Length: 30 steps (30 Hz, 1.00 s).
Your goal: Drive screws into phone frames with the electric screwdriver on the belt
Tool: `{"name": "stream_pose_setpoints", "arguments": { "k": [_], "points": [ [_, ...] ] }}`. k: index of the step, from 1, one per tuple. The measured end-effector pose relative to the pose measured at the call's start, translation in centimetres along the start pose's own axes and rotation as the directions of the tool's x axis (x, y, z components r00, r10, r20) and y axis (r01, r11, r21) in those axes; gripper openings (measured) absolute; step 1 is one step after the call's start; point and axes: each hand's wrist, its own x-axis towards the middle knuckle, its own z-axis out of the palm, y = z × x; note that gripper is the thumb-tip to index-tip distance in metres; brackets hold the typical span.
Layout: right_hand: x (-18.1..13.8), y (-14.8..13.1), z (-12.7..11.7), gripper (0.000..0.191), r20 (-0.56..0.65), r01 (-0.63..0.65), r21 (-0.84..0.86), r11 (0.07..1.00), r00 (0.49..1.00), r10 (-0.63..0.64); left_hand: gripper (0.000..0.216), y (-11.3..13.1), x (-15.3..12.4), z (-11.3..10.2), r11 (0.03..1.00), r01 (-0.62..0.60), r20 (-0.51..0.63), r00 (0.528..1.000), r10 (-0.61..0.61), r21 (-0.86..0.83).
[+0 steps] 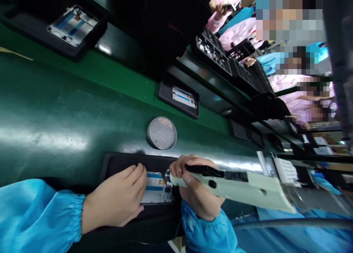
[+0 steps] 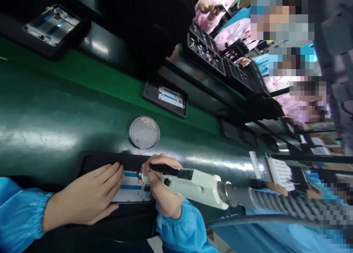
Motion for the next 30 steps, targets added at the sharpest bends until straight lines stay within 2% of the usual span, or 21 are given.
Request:
{"name": "stream_pose_setpoints", "arguments": {
  "k": [8,24,30],
  "points": [
    [-0.17,0.28,0.30,0.024,-0.059,-0.029,0.023,0.999,0.998,0.031,0.060,-0.04,0.08,0.10,1.000,-0.002,-0.025,1.000,0.002,0.007],
    [-0.47,0.30,0.10,0.022,0.011,0.001,-0.003,1.000,1.000,-0.001,0.059,-0.08,0.45,-0.14,1.000,0.002,-0.020,1.000,-0.001,0.013],
    [-0.61,0.43,0.30,0.019,-0.008,0.003,-0.004,1.000,1.000,-0.003,0.055,-0.03,0.46,-0.23,1.000,-0.010,-0.014,1.000,0.010,0.013]
  ]
}}
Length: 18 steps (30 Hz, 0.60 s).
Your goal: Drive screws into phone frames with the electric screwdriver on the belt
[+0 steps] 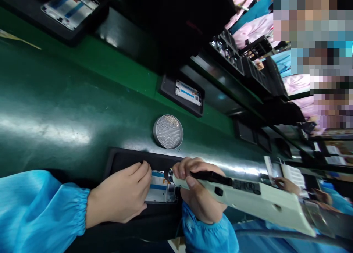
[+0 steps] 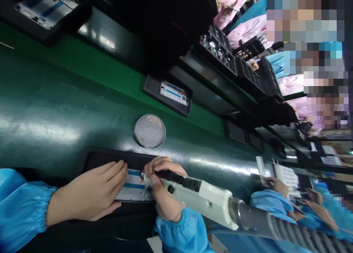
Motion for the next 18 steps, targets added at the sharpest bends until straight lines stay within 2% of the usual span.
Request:
{"name": "stream_pose_setpoints", "arguments": {
  "k": [10,13,16,18],
  "points": [
    [-0.3,0.5,0.0,0.021,0.019,-0.002,-0.019,1.000,1.000,0.003,0.063,0.2,0.0,-0.1,0.999,0.036,0.026,0.999,-0.035,-0.041],
    [0.4,0.4,-0.1,0.020,0.023,0.026,-0.001,1.000,0.999,-0.026,0.057,0.3,0.1,0.0,0.997,0.063,0.017,0.998,-0.063,-0.042],
    [2.4,-0.9,-0.9,0.021,-0.069,0.128,0.020,0.992,0.990,-0.126,0.045,0.6,0.5,-0.5,0.997,0.072,-0.021,0.997,-0.072,0.009],
    [4.1,-2.5,-1.8,0.019,-0.173,0.194,0.021,0.981,0.967,-0.187,0.036,1.0,0.8,-1.4,0.997,0.028,-0.075,0.997,-0.023,0.065]
  ]
}}
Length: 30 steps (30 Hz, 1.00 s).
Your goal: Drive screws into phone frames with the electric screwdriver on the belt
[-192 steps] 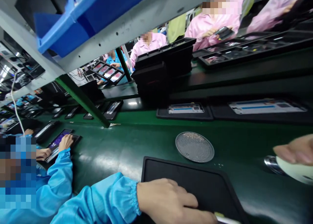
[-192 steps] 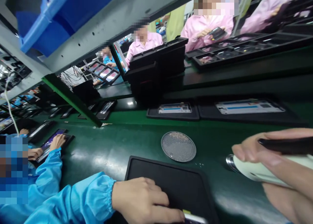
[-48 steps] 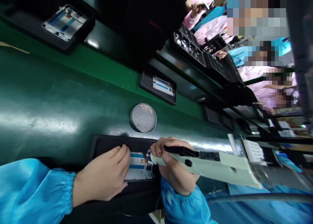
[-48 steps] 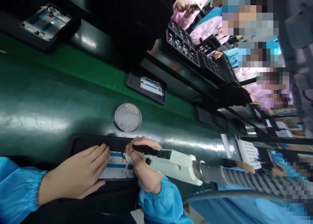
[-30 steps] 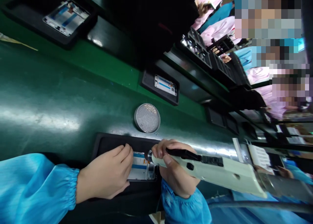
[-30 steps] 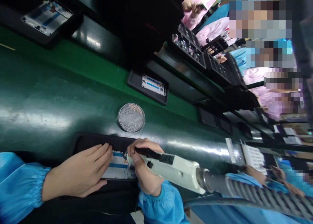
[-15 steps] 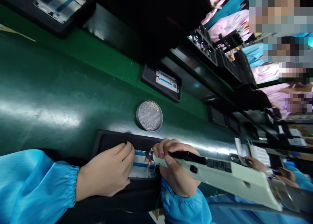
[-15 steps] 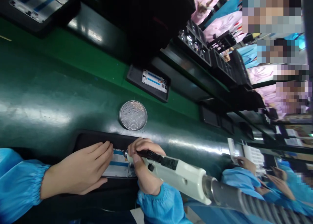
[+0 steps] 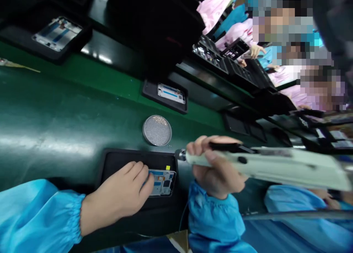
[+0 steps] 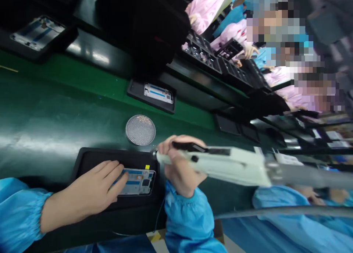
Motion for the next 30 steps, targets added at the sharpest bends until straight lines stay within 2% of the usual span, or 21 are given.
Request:
{"name": "stream_pose_setpoints", "arguments": {
  "k": [2,5,8,13,22,26,30],
  "points": [
    [1.8,-1.3,-0.8,0.016,-0.105,0.036,0.014,0.999,0.994,-0.034,0.031,0.4,0.2,-1.3,0.996,-0.089,-0.038,0.995,0.090,0.019],
    [3.3,-2.5,-2.2,0.017,-0.218,0.093,0.029,0.995,0.972,-0.085,0.031,1.1,0.1,-3.1,0.980,-0.198,-0.029,0.980,0.197,-0.036],
    [3.6,-2.7,-3.2,0.017,-0.243,0.153,0.025,0.988,0.959,-0.142,0.032,1.4,0.0,-4.0,0.969,-0.239,-0.016,0.971,0.239,-0.067],
    [3.7,-2.7,-3.7,0.017,-0.300,0.192,0.071,0.979,0.940,-0.162,0.033,1.4,0.3,-4.0,0.953,-0.286,0.031,0.956,0.290,-0.104],
    [3.8,-3.1,-4.2,0.015,-0.270,0.231,0.069,0.971,0.941,-0.205,0.034,1.0,0.8,-4.2,0.943,-0.309,0.125,0.938,0.323,-0.120],
    [3.9,-3.1,-4.4,0.021,-0.252,0.242,0.025,0.970,0.940,-0.229,0.035,0.9,0.9,-4.2,0.940,-0.317,0.146,0.931,0.334,-0.128],
    [4.1,-3.0,-4.5,0.018,-0.261,0.278,0.068,0.958,0.932,-0.252,0.035,1.1,1.0,-4.4,0.935,-0.337,0.154,0.924,0.351,-0.106]
  ]
}}
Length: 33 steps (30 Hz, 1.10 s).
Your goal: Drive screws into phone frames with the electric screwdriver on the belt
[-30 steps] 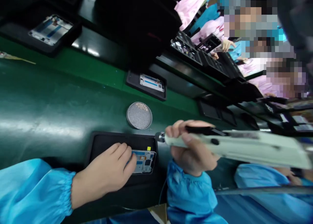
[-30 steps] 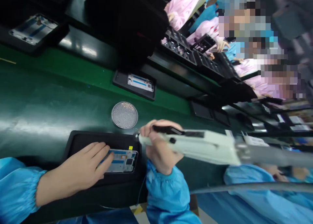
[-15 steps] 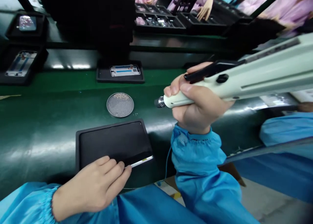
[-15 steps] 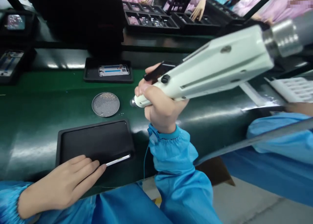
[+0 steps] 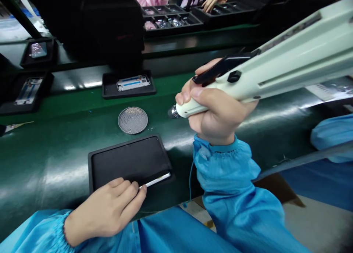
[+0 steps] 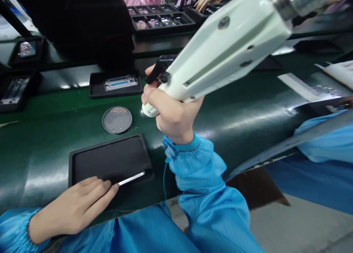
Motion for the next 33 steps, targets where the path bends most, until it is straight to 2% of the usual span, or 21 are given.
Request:
{"name": "stream_pose_setpoints", "arguments": {
  "k": [11,15,18,20,26,33],
  "points": [
    [0.0,-0.1,-0.3,0.014,0.011,-0.013,0.003,1.000,1.000,0.013,0.038,0.2,1.1,-0.7,0.999,0.010,0.140,0.990,-0.005,-0.033],
    [0.1,0.3,-0.7,0.024,0.051,-0.033,-0.045,0.998,0.998,0.035,0.039,0.1,1.1,-0.6,1.000,0.005,0.146,0.989,-0.004,-0.008],
    [0.1,0.4,-0.8,0.032,0.035,-0.028,-0.095,0.995,0.999,0.031,0.038,0.2,1.1,-0.7,1.000,-0.006,0.144,0.989,0.007,-0.002],
    [0.1,0.3,-0.7,0.029,0.033,-0.039,-0.097,0.995,0.999,0.042,0.039,0.3,1.2,-0.8,1.000,-0.007,0.157,0.988,0.007,-0.003],
    [0.0,0.2,-0.5,0.017,0.017,0.007,-0.033,0.999,1.000,-0.007,0.049,0.3,2.2,-1.4,0.999,0.020,0.311,0.950,-0.011,-0.028],
    [0.0,0.1,-0.6,0.014,0.005,-0.022,-0.004,1.000,1.000,0.022,0.051,0.1,2.6,-1.2,0.999,0.029,0.322,0.946,-0.015,-0.040]
  ]
}}
